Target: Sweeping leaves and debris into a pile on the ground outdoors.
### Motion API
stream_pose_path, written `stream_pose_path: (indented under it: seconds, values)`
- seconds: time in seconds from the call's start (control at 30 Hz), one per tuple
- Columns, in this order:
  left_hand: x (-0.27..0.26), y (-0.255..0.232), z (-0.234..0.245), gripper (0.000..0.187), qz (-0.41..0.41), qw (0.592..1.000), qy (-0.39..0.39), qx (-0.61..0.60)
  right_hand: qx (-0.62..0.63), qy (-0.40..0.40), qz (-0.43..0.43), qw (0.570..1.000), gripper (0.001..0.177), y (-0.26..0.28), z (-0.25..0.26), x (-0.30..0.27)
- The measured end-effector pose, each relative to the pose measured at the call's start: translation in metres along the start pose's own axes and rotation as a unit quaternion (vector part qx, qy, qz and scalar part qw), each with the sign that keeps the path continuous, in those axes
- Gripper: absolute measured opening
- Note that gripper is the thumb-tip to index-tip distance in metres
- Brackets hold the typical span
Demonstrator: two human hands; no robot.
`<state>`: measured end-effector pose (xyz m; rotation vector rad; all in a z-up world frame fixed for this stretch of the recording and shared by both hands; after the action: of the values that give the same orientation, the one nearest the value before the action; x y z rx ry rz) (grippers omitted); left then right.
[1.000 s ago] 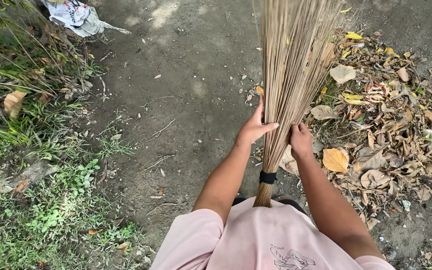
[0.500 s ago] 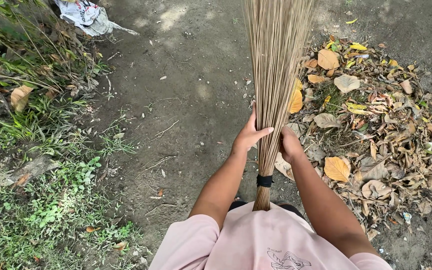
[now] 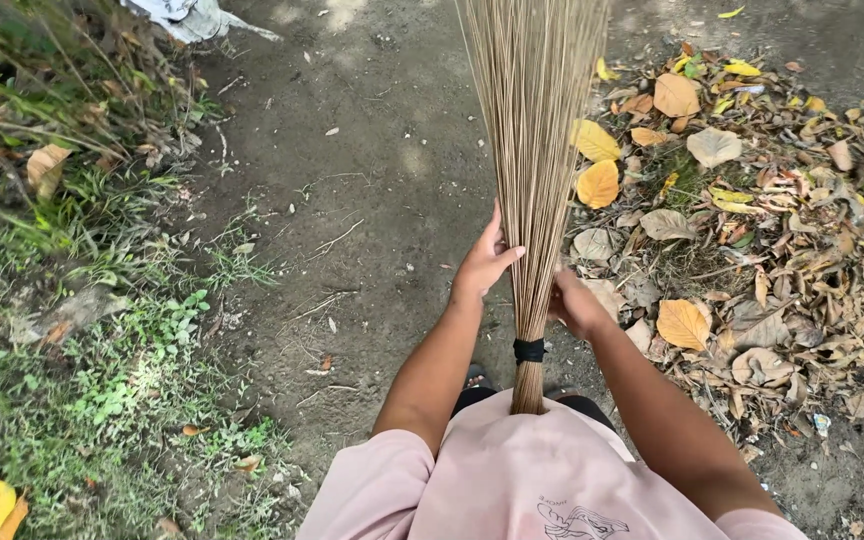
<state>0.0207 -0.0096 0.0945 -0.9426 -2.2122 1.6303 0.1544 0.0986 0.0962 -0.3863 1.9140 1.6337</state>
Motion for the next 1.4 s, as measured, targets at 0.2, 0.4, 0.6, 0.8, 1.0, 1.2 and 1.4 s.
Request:
stream_pose_path:
  seconds: [0.2,0.4,0.6,0.8,1.0,1.2,1.4]
  values:
    - [0.015,0.025,0.063,0.101,-0.033,0.997,-0.074,-0.012,0.109,0.157,-0.101,0.976,0.053,-0.095,-0.055,-0.035]
    - [-0.038,0.126,0.092,0.109,-0.057,0.914,-0.180,0.360,-0.016,0.087,-0.106,0.990,0.041,-0.107,-0.042,0.002]
    - [-0.117,0.239,0.038,0.095,0.188,0.926,-0.281,-0.168,0.136,0.159,-0.209,0.955,0.045,-0.224,-0.048,0.060]
    - [-0.158,0.371,0.050,0.079,0.324,0.868,-0.354,-0.125,0.155,0.141,-0.355,0.911,0.039,-0.290,-0.023,0.058]
    - [-0.116,0.368,-0.051,0.070,0.369,0.880,-0.097,0.284,0.255,-0.131,-0.291,0.913,0.043,-0.304,0.176,0.078]
    - [-0.063,0.351,-0.134,0.068,0.280,0.952,-0.022,0.125,0.188,-0.294,-0.166,0.922,0.065,-0.271,0.356,0.062]
    - [-0.018,0.345,-0.155,0.070,0.231,0.971,0.000,0.059,0.197,-0.222,-0.147,0.944,0.070,-0.217,0.298,0.023]
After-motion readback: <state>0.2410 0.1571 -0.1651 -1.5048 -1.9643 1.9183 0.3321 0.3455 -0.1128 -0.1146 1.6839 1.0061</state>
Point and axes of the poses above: each hand's wrist, its own x-axis towards the middle knuckle, its own z-axis out of the back of the hand, y = z × x, the point moved 8 cm from there along x, towards the middle knuckle, and after that the axes turned 3 degrees about z, right-handed, at the moved point
